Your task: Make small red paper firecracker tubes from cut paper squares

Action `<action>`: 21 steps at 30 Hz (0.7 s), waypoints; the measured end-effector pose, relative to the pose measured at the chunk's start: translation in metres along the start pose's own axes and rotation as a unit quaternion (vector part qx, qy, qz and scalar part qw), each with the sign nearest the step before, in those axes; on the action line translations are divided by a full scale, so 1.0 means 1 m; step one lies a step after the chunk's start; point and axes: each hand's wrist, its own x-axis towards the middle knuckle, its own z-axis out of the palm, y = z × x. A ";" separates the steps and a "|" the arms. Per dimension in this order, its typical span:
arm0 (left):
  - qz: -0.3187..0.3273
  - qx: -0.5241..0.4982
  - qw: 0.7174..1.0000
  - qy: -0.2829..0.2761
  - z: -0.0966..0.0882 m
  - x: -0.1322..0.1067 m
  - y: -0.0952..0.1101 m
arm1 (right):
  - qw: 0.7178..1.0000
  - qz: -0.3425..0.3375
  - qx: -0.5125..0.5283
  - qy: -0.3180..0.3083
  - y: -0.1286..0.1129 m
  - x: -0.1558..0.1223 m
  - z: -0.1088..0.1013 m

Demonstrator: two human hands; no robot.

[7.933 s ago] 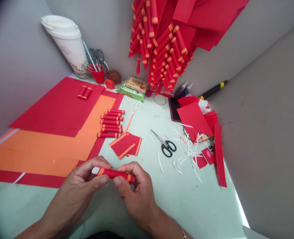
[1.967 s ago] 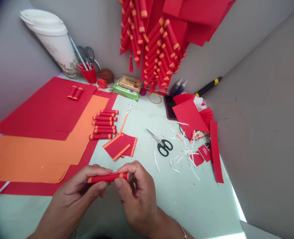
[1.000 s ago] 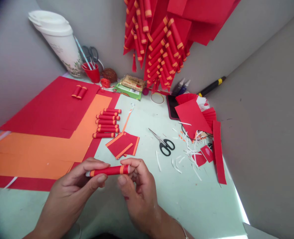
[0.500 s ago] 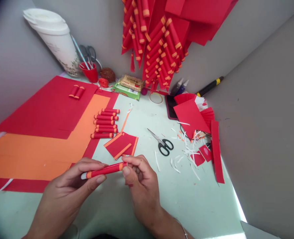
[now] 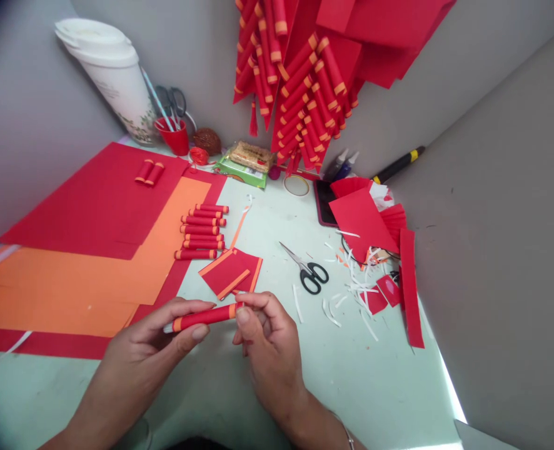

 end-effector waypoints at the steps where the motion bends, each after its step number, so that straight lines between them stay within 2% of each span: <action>1: -0.004 0.004 1.000 -0.002 0.000 0.000 0.001 | 1.000 -0.003 -0.009 0.006 -0.001 0.000 0.000; 6: 0.001 0.013 1.000 0.017 0.000 -0.001 0.004 | 0.999 -0.029 -0.027 0.026 -0.003 -0.001 0.002; 13: 0.017 0.040 0.999 0.020 0.001 -0.003 0.005 | 0.999 -0.033 0.000 0.038 0.000 -0.001 0.002; 21: 0.025 0.044 0.999 0.004 0.002 -0.004 0.005 | 0.999 0.016 0.001 -0.035 -0.002 -0.002 0.000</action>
